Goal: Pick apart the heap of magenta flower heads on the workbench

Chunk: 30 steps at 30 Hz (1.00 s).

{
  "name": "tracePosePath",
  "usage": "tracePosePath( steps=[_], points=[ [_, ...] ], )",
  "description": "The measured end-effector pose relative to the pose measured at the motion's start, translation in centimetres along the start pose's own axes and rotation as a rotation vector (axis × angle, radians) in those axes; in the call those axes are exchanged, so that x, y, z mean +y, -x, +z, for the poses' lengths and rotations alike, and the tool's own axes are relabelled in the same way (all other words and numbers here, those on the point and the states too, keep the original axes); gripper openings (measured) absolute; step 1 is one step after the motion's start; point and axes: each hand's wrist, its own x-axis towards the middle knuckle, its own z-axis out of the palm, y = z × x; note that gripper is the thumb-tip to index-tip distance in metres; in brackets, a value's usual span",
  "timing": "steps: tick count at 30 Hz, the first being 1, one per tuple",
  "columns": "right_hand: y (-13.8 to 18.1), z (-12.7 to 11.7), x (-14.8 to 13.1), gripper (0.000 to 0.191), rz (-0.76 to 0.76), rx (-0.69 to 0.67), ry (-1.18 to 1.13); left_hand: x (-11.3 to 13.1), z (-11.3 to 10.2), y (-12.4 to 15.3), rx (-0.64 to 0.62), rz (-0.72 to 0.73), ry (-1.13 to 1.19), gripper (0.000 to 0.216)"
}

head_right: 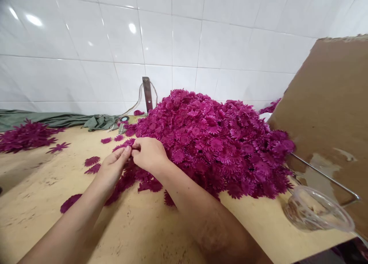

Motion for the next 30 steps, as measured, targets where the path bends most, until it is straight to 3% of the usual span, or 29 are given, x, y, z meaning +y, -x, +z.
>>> tracePosePath(
  steps=[5, 9, 13, 15, 19, 22, 25, 27, 30],
  points=[
    [-1.0, -0.5, 0.7, 0.020, 0.080, 0.155, -0.048, 0.2, 0.4, 0.1, 0.005, 0.073, -0.078, 0.036],
    [-1.9, -1.2, 1.6, 0.020, 0.116, 0.286, -0.083, 0.3, 1.1, 0.3, -0.008, 0.094, -0.077, 0.030],
    [-2.2, -3.7, 3.4, 0.020, 0.231, 0.519, -0.006, 0.5, 1.0, 0.4, 0.026, 0.123, -0.081, 0.031],
    [-2.0, -5.1, 4.0, 0.014, 0.257, 0.557, 0.017, 0.4, 0.8, 0.3, 0.041, 0.103, -0.071, 0.033],
    [-1.2, -5.1, 2.7, 0.033, 0.136, 0.384, 0.054, -0.3, 0.4, -0.1, 0.099, 0.028, -0.010, 0.040],
    [-0.5, -3.2, 0.6, 0.020, 0.002, 0.124, -0.043, -0.8, 0.1, -0.5, 0.153, -0.001, 0.088, 0.044],
    [-0.1, -1.3, -0.3, 0.017, -0.035, -0.170, -0.265, -1.0, -0.3, -0.8, 0.158, -0.044, 0.178, 0.046],
    [-0.1, -0.6, -0.2, 0.014, 0.002, -0.228, -0.389, -1.0, -0.6, -0.9, 0.108, -0.076, 0.203, 0.047],
    [-0.1, -0.2, -0.1, 0.008, 0.038, -0.171, -0.468, -0.7, -0.8, -0.8, 0.072, -0.042, 0.227, 0.049]
  ],
)
